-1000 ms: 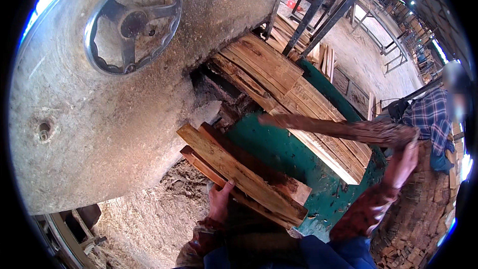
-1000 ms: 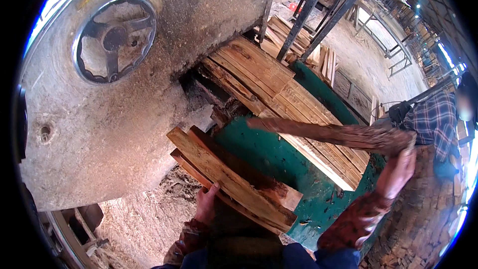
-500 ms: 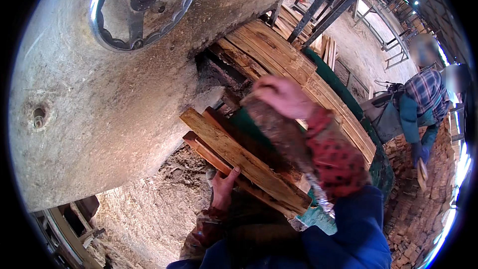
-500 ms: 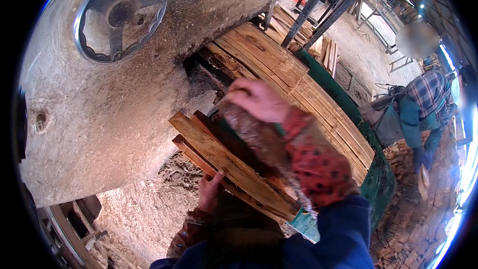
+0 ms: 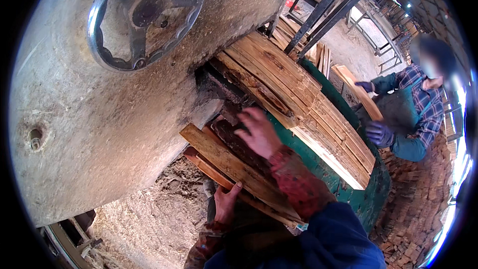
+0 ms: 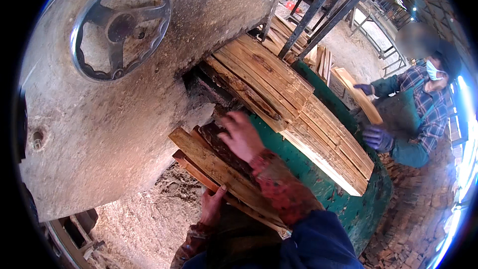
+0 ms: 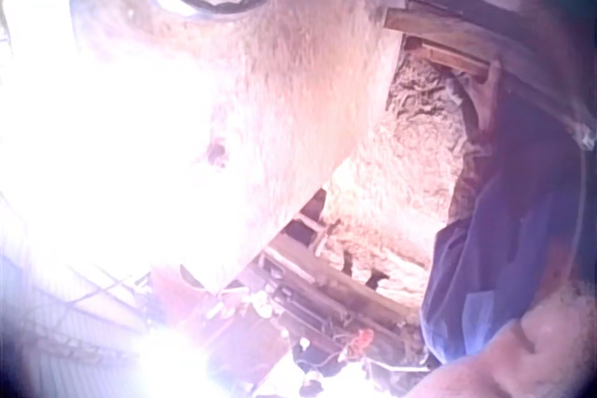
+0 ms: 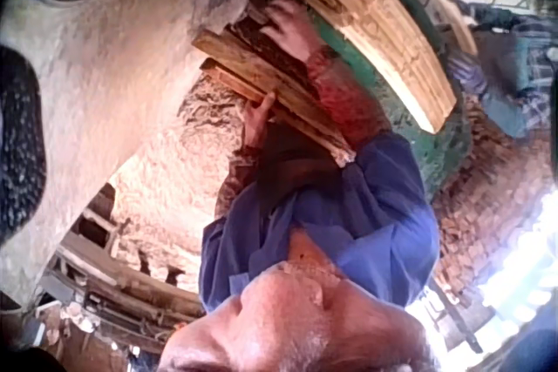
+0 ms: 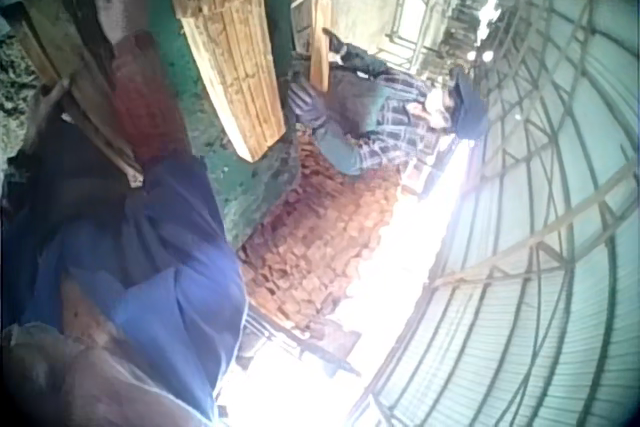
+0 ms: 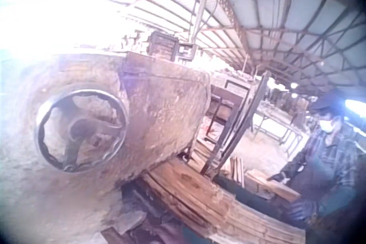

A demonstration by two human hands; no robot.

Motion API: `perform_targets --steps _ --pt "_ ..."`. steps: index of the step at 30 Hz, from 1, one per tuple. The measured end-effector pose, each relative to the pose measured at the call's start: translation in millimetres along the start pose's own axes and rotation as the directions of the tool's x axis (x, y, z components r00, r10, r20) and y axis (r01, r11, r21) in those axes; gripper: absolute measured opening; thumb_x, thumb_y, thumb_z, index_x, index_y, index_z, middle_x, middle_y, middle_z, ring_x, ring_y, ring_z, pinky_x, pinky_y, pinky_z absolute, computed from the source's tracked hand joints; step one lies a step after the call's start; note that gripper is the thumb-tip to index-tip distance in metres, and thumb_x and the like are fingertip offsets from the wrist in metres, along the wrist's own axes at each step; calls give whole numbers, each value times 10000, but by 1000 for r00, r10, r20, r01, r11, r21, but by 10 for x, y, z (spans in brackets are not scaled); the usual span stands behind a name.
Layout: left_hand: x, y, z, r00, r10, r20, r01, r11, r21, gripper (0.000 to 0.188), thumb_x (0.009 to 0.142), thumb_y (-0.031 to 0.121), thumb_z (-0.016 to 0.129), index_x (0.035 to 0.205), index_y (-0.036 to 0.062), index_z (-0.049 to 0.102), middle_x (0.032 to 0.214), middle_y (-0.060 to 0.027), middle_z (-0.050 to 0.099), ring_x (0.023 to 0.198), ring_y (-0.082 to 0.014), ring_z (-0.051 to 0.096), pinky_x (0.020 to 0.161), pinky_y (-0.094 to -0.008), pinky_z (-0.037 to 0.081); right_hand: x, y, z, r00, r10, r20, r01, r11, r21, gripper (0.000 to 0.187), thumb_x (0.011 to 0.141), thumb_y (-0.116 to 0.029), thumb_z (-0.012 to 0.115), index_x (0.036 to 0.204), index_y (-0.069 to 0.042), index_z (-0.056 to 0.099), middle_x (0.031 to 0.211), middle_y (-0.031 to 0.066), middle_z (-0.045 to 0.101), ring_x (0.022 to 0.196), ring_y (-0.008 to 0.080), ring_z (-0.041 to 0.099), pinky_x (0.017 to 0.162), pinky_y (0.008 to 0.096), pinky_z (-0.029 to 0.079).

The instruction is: The person picks up and stacks wooden planks in a lumber yard, moving them between piles and a green conveyor table. Another worker is visible nearby, also handling planks. The camera wearer repeatedly lifts, carries, and places planks into stacks.

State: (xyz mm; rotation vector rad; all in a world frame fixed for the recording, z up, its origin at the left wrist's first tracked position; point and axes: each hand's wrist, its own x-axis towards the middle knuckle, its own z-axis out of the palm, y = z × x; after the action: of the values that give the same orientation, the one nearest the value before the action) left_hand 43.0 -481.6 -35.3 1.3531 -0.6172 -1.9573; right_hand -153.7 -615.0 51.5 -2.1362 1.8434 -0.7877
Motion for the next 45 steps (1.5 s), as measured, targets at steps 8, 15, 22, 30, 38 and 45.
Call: perform_targets --steps 8,15,22,30,38,45 --pt "-19 104 38 999 35 28 -38 992 118 523 869 311 737 1218 -44 577 1121 -89 645 1015 -169 583 921 -311 454 -564 572 -555 967 214 -141 -251 900 -356 628 781 -132 743 1344 -35 482 1262 202 506 1174 402 488 986 464 437" --pt "15 84 23 998 59 -21 -56 992 115 577 805 307 803 1215 -39 589 1125 -104 662 1009 -181 602 897 -322 482 -58 708 -129 963 268 8 -247 899 -363 771 742 -202 785 1398 -35 416 1251 228 514 1162 410 506 969 461 444" --pt "-51 126 53 999 -10 -35 13 995 96 564 805 325 802 1189 -32 596 1084 -98 667 956 -168 615 850 -315 496 462 734 352 935 354 31 -284 796 -534 585 774 -142 690 1311 -39 482 1147 208 481 1053 391 559 821 488 513" --pt "-106 166 87 1000 -8 -29 9 1000 17 587 799 319 815 1203 -38 583 1064 -87 677 952 -162 613 856 -300 484 295 824 216 915 386 120 -254 779 -573 517 754 -107 658 1249 -33 529 1096 203 519 921 370 633 744 456 548" --pt "-44 52 64 1000 29 -10 -29 1000 5 563 812 317 793 1189 -47 588 1032 -99 678 898 -166 625 797 -305 507 -444 1005 -218 935 250 250 -193 953 -233 458 732 -142 663 1157 -4 560 1013 226 546 975 438 573 827 478 498" --pt "-53 77 77 1000 5 -23 -5 1000 8 572 817 329 792 1194 -48 585 1032 -99 676 878 -165 630 767 -307 519 -1207 467 -806 894 280 349 -281 959 -49 441 757 -108 632 1181 -13 558 994 214 521 946 433 556 787 477 477"
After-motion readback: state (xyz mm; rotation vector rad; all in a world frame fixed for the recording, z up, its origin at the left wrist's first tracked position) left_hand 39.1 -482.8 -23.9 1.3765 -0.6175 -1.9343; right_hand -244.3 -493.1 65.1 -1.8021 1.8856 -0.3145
